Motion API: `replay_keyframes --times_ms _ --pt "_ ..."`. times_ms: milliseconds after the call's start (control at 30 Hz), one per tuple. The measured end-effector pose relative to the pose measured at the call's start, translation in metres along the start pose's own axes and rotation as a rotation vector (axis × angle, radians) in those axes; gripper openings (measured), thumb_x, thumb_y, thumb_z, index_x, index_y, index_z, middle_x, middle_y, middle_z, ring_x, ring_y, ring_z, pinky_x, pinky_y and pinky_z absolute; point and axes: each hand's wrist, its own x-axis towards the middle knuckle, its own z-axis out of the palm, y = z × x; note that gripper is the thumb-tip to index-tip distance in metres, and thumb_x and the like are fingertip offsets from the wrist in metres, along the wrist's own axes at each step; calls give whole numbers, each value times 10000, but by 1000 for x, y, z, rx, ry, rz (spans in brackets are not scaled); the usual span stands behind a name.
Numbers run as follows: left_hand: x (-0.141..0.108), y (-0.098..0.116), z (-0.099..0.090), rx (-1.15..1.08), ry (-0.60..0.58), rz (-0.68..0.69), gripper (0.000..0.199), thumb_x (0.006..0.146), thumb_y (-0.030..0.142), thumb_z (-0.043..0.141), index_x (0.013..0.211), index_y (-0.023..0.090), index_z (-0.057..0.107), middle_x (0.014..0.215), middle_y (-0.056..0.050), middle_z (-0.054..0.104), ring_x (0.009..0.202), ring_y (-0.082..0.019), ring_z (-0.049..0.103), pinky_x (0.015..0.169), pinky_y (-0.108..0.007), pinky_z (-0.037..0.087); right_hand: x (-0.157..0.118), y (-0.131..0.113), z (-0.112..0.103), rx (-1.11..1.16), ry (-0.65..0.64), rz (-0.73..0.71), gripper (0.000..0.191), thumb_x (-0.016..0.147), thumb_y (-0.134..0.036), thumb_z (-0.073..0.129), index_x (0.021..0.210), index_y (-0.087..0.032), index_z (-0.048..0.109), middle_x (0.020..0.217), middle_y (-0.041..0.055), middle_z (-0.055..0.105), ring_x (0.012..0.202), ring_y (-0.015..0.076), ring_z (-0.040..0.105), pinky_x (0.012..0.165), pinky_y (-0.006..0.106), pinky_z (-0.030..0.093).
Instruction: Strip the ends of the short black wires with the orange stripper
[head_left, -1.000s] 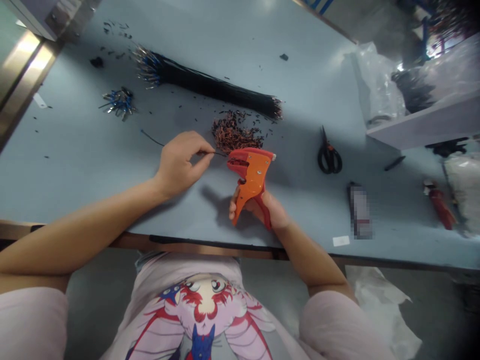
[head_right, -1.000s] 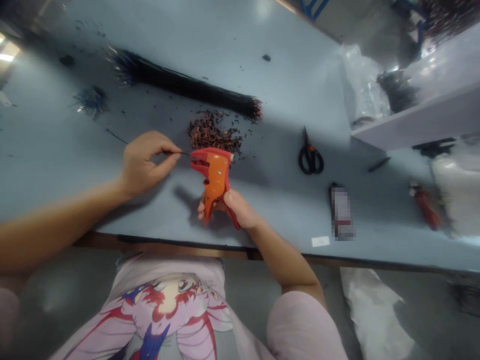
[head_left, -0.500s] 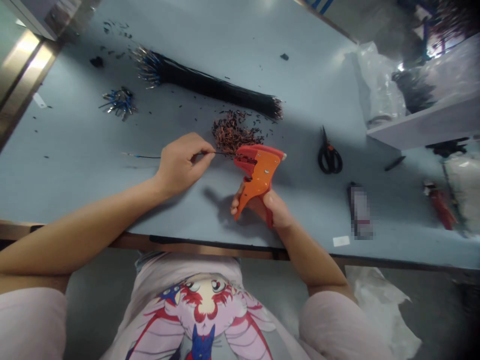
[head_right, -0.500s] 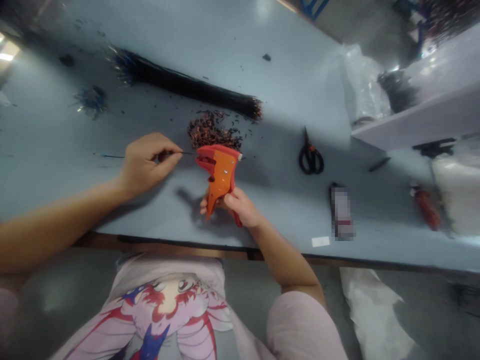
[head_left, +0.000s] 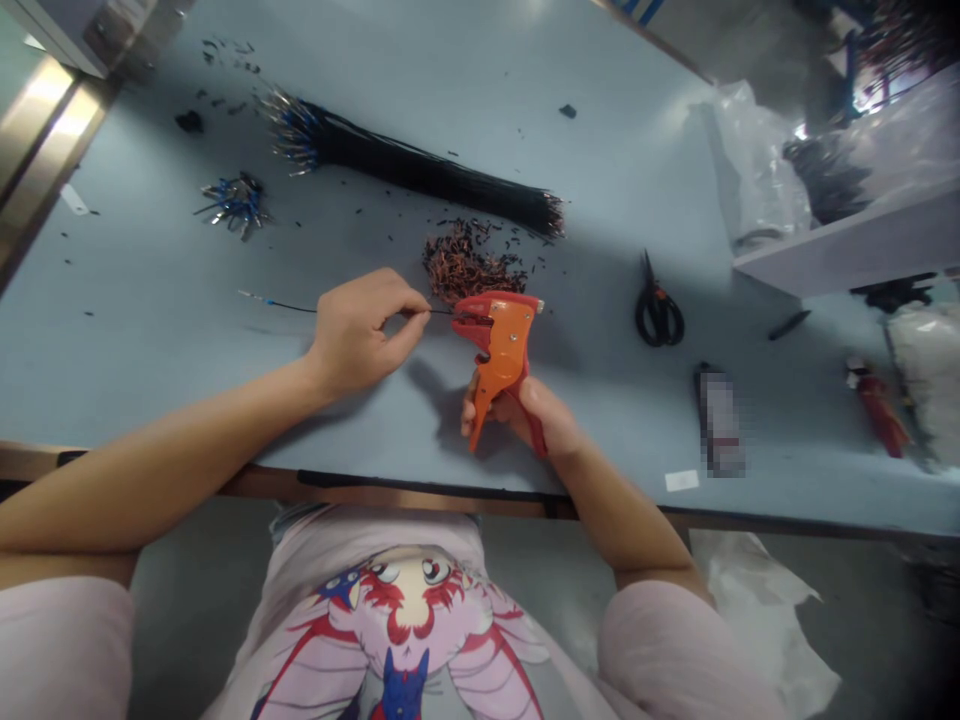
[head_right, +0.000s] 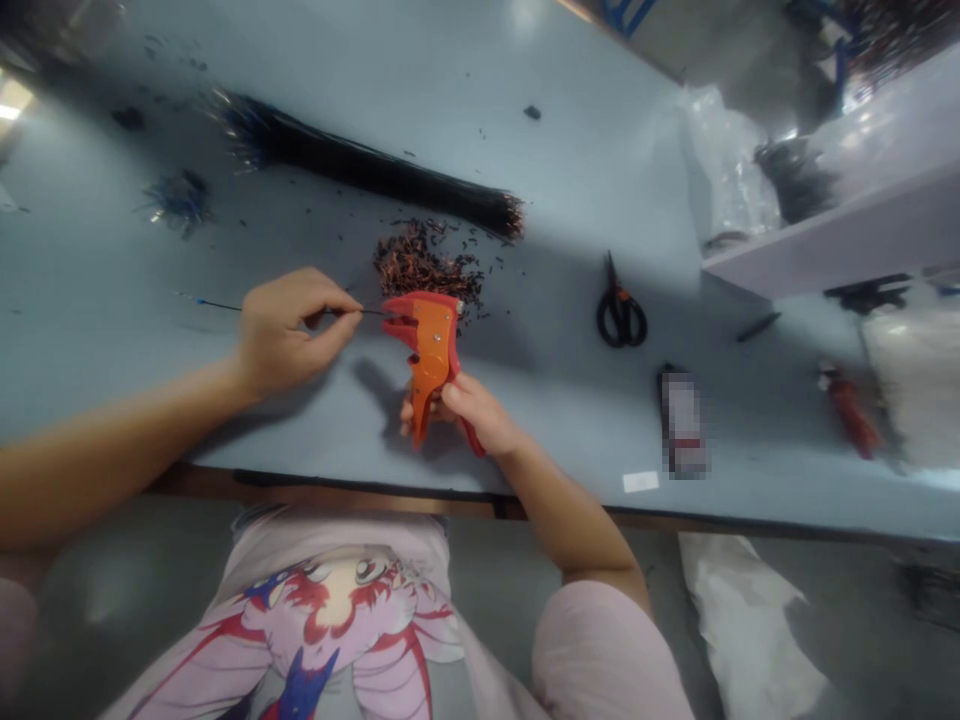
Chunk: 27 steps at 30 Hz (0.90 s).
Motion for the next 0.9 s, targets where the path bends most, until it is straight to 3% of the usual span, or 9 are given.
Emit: replay_keyframes --times_ms 367,600,900 --pt "-2 9 -1 -55 -47 5 101 823 177 554 774 197 639 726 -10 658 628 -126 557 589 -272 431 -1 1 2 15 -44 4 523 834 -573 600 1109 -136 518 914 98 629 786 241 669 647 383 559" --pt "-1 9 -1 -77 -38 -62 87 819 178 578 757 189 639 697 -5 633 613 -118 532 585 -269 419 -2 -1 5 13 -30 14 497 829 -558 618 1064 -127 542 902 100 634 775 237 666 643 386 560" --pt "-3 13 0 -108 -50 -29 107 824 164 557 764 183 643 705 -3 635 606 -108 527 586 -257 421 -5 -1 8 29 -21 57 462 861 -551 592 1045 -129 560 892 103 661 760 234 682 658 410 572"
